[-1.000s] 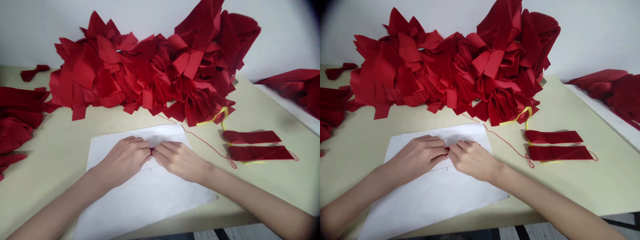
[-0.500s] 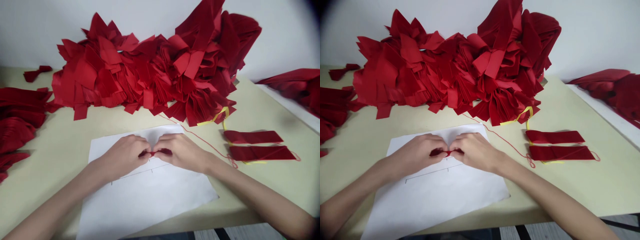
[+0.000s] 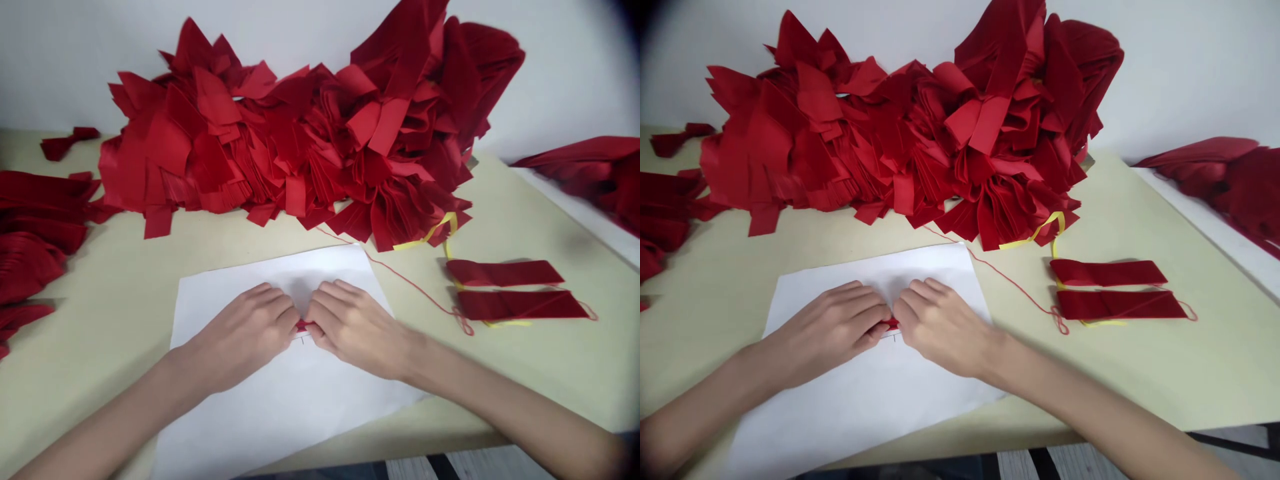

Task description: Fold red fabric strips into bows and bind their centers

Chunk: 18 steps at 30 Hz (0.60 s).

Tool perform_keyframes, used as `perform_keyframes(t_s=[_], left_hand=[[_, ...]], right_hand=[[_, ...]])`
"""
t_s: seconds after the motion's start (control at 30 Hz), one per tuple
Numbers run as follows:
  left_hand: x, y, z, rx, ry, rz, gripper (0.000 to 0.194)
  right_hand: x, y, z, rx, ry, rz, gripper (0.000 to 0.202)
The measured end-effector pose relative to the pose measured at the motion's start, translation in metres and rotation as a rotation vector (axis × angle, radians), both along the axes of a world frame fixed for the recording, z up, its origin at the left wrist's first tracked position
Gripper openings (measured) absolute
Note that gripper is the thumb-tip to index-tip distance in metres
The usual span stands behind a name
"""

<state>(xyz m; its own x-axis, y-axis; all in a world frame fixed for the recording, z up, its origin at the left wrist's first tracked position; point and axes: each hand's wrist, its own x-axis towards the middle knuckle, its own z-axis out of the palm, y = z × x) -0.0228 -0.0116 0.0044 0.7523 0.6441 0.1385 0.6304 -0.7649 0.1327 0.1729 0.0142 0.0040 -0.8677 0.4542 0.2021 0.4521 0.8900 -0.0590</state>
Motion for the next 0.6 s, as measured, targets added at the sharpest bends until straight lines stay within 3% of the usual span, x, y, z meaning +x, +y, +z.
perform_keyframes(t_s=[0.1,0.27,0.43,0.6], left_hand=[[-0.004,-0.008,-0.005,0.185,0.076,-0.090,0.020],[-0.002,-0.011,-0.005,0.290,0.062,-0.156,0.023],[0.000,-0.016,-0.001,0.261,0.057,-0.191,0.022],[0.000,-0.021,0.000,0.120,0.076,-0.096,0.022]], right_hand=[[0.005,-0.003,-0.002,0.199,-0.034,0.119,0.017],[0.011,-0.001,0.002,0.240,-0.018,0.240,0.018],[0.017,0.000,0.003,0.202,-0.014,0.277,0.020],[0.018,-0.005,0.003,0.120,-0.031,0.202,0.017]])
